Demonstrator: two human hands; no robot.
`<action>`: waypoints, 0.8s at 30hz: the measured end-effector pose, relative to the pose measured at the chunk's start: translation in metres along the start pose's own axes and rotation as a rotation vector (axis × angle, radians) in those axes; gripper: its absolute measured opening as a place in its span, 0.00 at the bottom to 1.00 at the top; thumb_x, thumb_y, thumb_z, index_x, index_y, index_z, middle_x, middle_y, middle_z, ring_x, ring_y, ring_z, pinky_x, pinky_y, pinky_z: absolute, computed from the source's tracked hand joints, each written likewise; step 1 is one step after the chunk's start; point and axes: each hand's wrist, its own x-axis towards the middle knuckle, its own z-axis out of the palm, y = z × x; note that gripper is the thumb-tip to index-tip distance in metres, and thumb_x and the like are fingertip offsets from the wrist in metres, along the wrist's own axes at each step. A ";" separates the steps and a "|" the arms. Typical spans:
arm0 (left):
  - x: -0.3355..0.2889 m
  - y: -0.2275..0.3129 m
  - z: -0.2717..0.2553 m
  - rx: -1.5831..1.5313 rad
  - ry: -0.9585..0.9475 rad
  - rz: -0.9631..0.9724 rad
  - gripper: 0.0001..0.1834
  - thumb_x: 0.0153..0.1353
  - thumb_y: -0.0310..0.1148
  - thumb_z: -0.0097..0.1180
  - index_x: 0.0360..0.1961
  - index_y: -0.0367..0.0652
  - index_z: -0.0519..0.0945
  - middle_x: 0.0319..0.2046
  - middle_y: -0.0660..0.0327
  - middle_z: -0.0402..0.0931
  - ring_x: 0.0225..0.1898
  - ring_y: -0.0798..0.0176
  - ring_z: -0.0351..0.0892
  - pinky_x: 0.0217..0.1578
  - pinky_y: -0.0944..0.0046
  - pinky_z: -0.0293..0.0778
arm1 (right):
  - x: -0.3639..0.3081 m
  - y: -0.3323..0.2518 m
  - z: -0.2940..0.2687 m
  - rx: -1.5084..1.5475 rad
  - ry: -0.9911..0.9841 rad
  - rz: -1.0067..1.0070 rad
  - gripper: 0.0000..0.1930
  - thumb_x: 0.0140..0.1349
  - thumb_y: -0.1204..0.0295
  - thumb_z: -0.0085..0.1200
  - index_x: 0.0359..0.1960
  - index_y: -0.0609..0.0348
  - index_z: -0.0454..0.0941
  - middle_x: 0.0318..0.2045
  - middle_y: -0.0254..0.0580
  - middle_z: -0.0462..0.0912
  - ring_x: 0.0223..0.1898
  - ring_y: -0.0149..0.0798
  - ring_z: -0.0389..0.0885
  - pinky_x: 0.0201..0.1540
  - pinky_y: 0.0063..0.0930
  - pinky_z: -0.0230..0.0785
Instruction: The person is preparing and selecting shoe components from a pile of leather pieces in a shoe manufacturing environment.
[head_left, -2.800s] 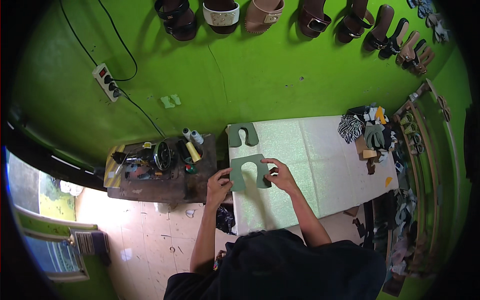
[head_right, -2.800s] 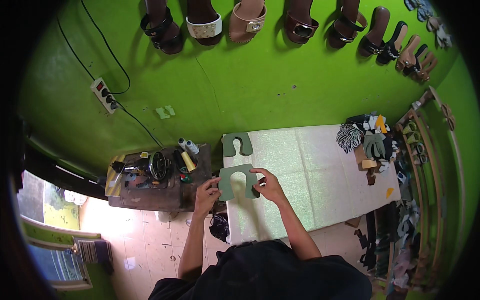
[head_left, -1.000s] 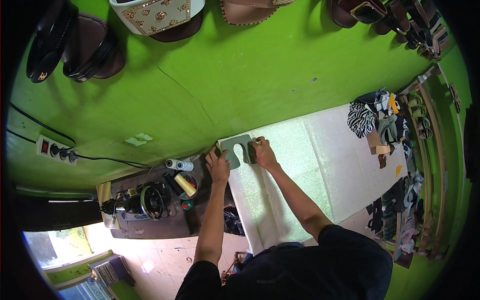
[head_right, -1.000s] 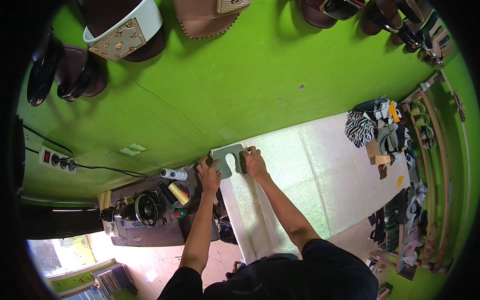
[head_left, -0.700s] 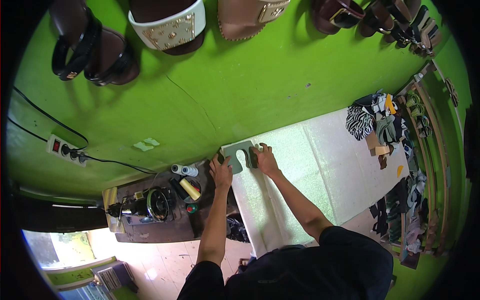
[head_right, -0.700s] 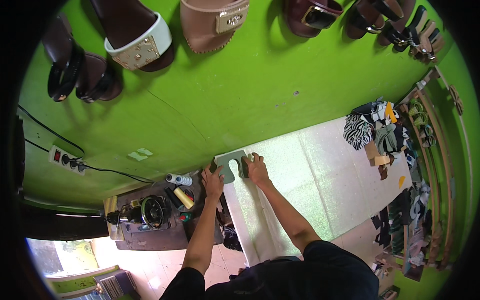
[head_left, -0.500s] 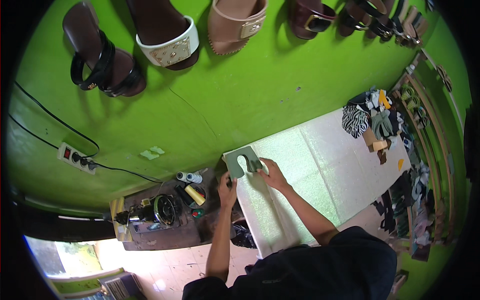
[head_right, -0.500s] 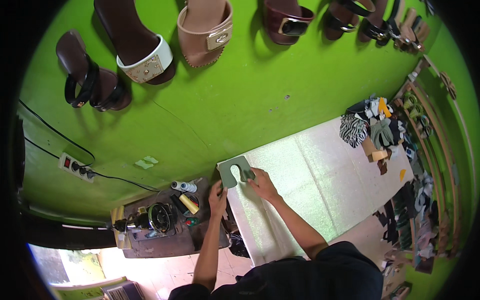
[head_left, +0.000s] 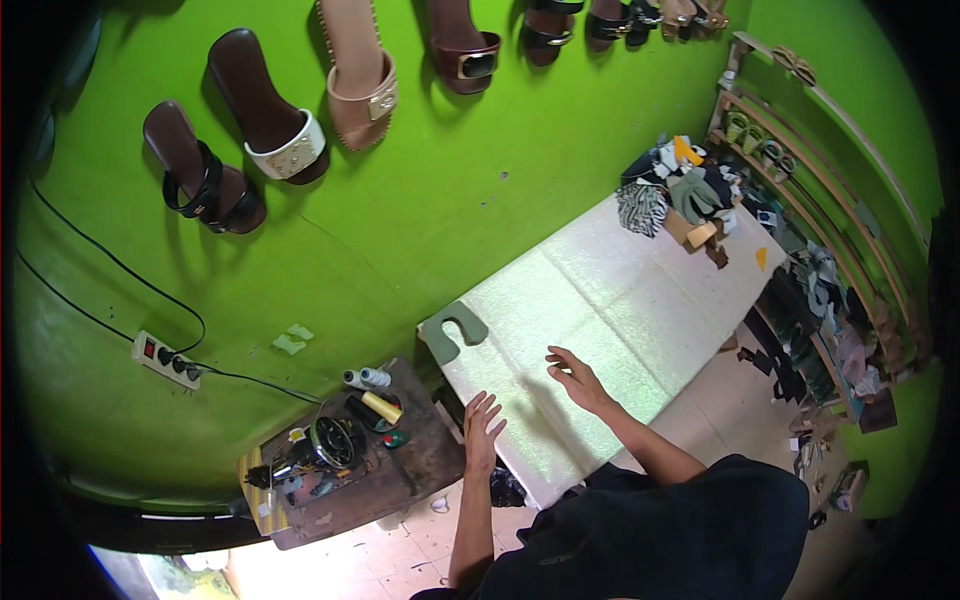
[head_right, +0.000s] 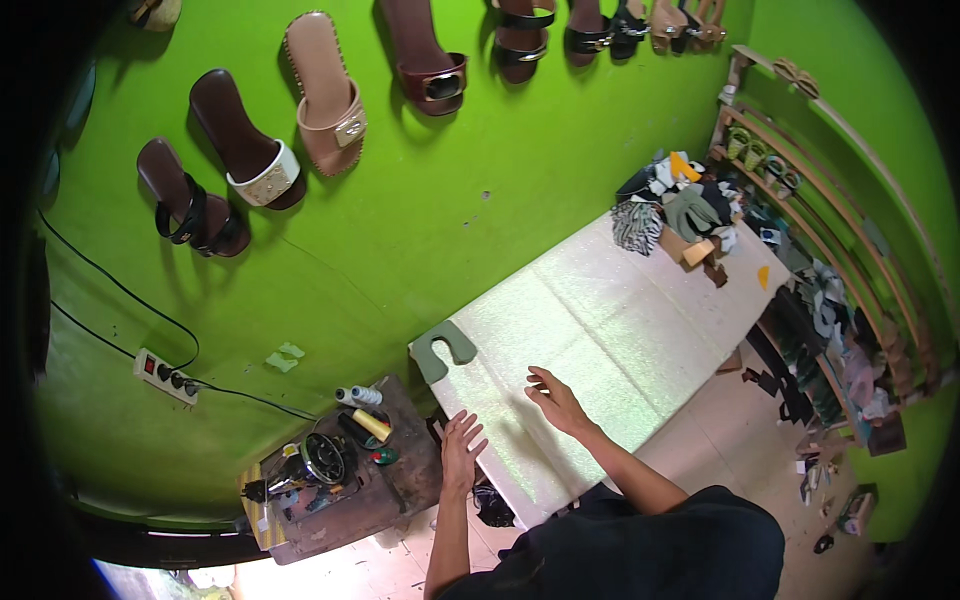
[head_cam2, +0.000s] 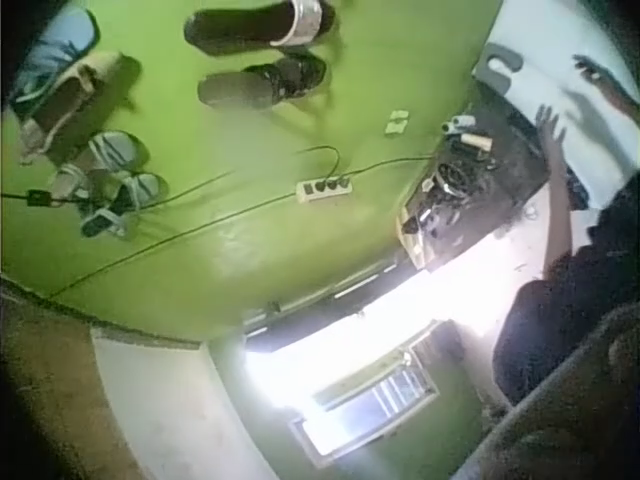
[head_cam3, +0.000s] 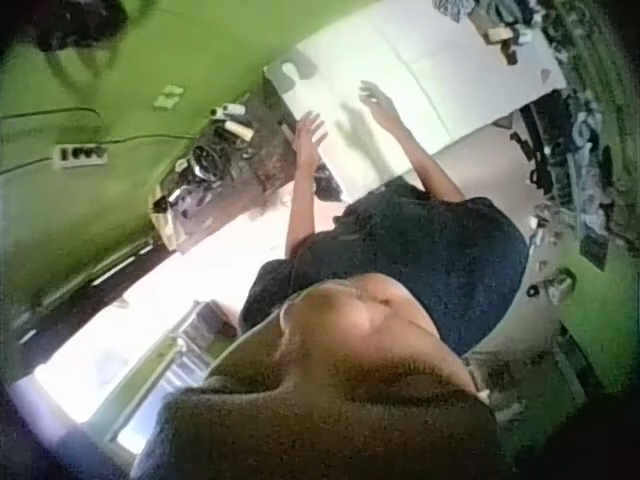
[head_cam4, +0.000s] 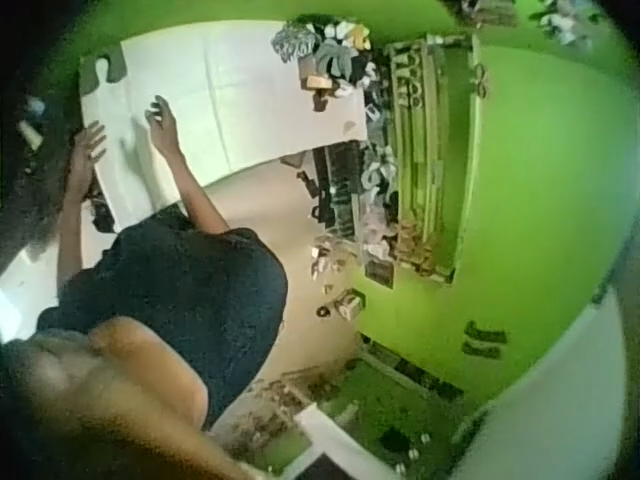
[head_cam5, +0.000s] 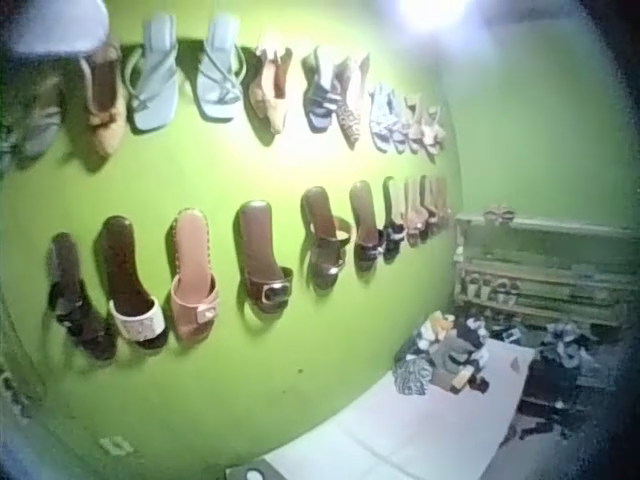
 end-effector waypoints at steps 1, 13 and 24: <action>-0.003 0.001 0.011 0.016 -0.038 -0.001 0.29 0.71 0.47 0.45 0.68 0.46 0.62 0.66 0.51 0.64 0.65 0.52 0.65 0.62 0.46 0.66 | -0.008 -0.001 -0.009 -0.006 0.014 0.000 0.28 0.70 0.62 0.52 0.67 0.63 0.64 0.58 0.54 0.76 0.57 0.43 0.78 0.58 0.35 0.71; -0.017 -0.036 0.203 0.162 -0.291 0.021 0.27 0.70 0.47 0.45 0.65 0.48 0.65 0.64 0.54 0.67 0.63 0.55 0.66 0.59 0.47 0.67 | -0.105 0.011 -0.191 0.088 0.350 -0.063 0.27 0.69 0.65 0.54 0.67 0.61 0.65 0.56 0.49 0.77 0.54 0.38 0.77 0.56 0.32 0.72; -0.041 -0.095 0.424 0.320 -0.399 0.006 0.27 0.68 0.45 0.45 0.64 0.46 0.65 0.62 0.55 0.70 0.59 0.58 0.70 0.57 0.47 0.69 | -0.164 0.072 -0.390 0.173 0.521 -0.161 0.27 0.69 0.65 0.54 0.66 0.63 0.66 0.55 0.50 0.77 0.53 0.38 0.77 0.55 0.34 0.73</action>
